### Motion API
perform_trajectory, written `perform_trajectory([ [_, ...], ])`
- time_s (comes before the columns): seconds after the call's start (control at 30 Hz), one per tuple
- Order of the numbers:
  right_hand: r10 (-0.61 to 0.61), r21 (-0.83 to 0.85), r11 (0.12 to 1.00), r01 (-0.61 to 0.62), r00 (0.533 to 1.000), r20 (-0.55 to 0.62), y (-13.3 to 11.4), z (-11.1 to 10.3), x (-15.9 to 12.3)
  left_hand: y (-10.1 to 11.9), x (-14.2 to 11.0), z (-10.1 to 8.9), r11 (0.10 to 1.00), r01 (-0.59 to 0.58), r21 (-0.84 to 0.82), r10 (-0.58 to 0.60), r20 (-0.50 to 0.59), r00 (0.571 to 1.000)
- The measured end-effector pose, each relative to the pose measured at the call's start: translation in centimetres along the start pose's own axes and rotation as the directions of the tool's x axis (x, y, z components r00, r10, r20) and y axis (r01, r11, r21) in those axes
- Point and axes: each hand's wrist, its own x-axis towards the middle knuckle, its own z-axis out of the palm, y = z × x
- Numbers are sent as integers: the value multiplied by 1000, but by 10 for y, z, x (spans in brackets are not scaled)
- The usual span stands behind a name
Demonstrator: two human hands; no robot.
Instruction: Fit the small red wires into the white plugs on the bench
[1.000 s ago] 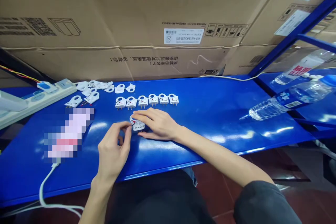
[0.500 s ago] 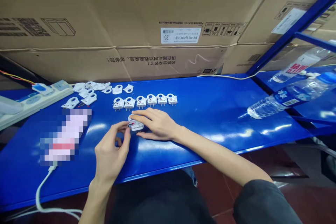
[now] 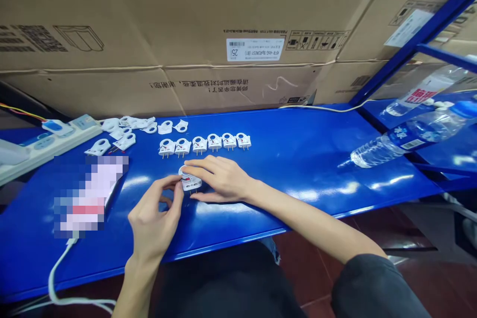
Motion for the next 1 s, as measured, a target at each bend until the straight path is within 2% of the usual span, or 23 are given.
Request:
perform_trajectory([
  [0.57,6,-49,999,-6,1000,-1,0,-2,0,0,0,-4,996,-87,-13,86,-42,995],
  [0.73,16,-59,998,-14,999,30,0,-1,-1,-3,-1,-3,996,-87,-13,87,-1,996],
  [0.83,15,-55,998,-14,1000,11,1,-1,-1,-2,-1,-2,997,-72,-11,71,-19,997],
  [1.0,23,-59,998,-20,999,45,0,-2,-1,2,1,-3,997,-77,10,78,-64,995],
])
